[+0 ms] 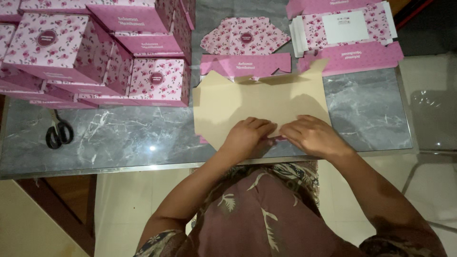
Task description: The person folds and assembles cardboard boxes by hand, pressing on the creases and tabs to secure the structure.
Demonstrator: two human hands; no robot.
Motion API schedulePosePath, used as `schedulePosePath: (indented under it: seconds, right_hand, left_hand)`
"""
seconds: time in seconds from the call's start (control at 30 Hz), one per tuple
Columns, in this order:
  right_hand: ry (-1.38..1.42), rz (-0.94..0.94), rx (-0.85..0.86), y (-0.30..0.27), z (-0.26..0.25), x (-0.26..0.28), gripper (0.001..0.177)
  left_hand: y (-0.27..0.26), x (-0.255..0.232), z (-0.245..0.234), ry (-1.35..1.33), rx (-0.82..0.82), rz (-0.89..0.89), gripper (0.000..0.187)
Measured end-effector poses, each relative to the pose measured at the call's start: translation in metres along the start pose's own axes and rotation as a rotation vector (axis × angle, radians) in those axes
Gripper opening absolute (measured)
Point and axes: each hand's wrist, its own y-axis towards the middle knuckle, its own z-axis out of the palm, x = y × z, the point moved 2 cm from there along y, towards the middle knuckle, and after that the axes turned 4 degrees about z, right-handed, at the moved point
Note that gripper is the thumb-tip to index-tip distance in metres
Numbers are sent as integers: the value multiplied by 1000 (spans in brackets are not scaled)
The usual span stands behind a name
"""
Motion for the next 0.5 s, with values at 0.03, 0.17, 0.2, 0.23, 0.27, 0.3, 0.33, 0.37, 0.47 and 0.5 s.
schedulePosePath:
  seconds: [0.03, 0.17, 0.2, 0.23, 0.27, 0.3, 0.33, 0.37, 0.47, 0.5]
  right_hand:
    - [20, 2, 2, 0, 0, 0, 17]
    - [-55, -33, 18, -1, 10, -4, 36]
    - [-118, -28, 27, -5, 9, -8, 46]
    - [-181, -21, 37, -9, 10, -10, 56]
    - [-124, 25, 36, -14, 10, -13, 51]
    - [-70, 72, 35, -20, 10, -17, 47]
    - [-15, 119, 34, -25, 12, -19, 44]
    - [0, 143, -8, -27, 15, -20, 39]
    - [114, 231, -118, -31, 22, -24, 27]
    - [199, 266, -145, -29, 23, -29, 24]
  left_hand:
    - [3, 1, 3, 34, -43, 1, 39]
    - [1, 8, 14, 173, -106, 57, 24]
    - [-1, 9, 14, 172, -133, 72, 26]
    - [-4, 9, 14, 171, -158, 87, 27]
    - [-6, 9, 14, 169, -183, 103, 29]
    - [-6, 8, 13, 158, -190, 98, 28]
    - [-6, 8, 13, 147, -196, 94, 27]
    - [-5, 7, 11, 138, -203, 87, 26]
    - [0, 8, 6, -9, -209, 24, 24]
    - [4, 10, 5, -32, -169, -8, 22]
